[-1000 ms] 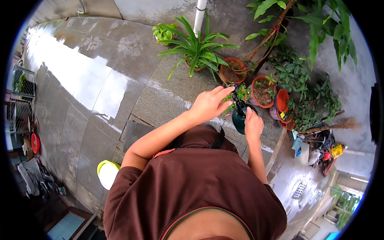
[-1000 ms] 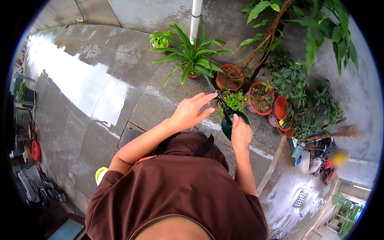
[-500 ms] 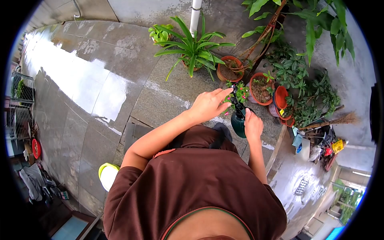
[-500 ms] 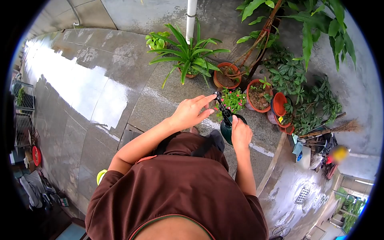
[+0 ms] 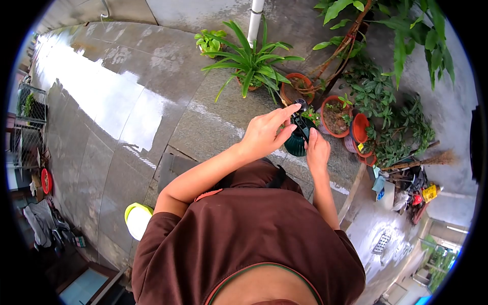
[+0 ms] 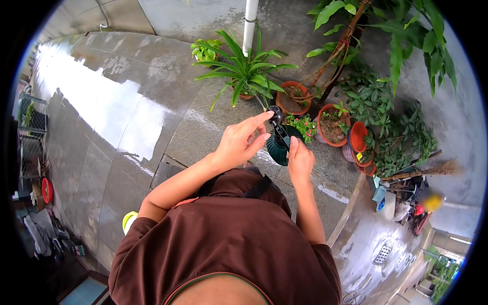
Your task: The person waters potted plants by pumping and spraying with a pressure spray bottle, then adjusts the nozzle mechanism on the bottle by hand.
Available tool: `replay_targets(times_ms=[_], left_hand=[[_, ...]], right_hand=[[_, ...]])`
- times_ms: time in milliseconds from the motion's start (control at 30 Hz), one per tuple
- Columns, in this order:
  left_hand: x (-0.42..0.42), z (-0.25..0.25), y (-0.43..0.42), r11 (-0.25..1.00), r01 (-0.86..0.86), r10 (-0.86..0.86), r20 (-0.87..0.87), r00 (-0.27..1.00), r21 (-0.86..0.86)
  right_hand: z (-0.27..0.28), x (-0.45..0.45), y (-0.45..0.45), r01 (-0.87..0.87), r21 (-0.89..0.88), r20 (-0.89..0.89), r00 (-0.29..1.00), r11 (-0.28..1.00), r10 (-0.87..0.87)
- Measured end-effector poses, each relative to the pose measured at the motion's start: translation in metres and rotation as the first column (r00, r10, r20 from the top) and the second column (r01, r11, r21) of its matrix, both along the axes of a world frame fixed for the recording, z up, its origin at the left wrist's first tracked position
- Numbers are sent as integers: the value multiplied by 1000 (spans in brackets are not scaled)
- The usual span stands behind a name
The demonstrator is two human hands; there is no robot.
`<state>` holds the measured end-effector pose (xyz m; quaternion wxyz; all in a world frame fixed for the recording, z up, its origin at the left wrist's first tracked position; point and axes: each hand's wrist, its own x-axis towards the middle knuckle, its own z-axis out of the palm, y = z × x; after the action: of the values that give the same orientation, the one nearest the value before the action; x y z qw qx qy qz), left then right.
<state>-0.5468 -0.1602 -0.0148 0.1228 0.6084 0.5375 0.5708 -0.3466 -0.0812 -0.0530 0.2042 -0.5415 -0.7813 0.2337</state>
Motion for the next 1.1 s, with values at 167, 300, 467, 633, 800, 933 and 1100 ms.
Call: replay_targets(times_ms=[167,300,467,633,800,933,1100], left_hand=[[-6,0,-4,999,-35,35,21,999,27],[-10,-1,-7,998,-57,57,16,998,25],[-11,-2,-9,997,-70,70,24,997,16],[-11,-5,-8,997,-72,72,19,997,15],[-10,0,-9,997,-57,58,2,998,-52],[-8,-7,-4,999,-43,43,18,999,-5],[-7,-9,-1,999,-36,36,18,999,22]], right_hand=[[0,-11,1,-48,6,-22,999,999,48],[-1,-16,2,-73,15,-30,997,997,73],[-2,-19,1,-61,13,-25,998,998,62],[-2,-17,2,-65,18,-8,998,998,65],[-6,-11,2,-67,50,39,997,997,65],[-17,-4,5,-71,105,118,991,992,59],[-12,-3,2,-40,55,102,994,998,34]])
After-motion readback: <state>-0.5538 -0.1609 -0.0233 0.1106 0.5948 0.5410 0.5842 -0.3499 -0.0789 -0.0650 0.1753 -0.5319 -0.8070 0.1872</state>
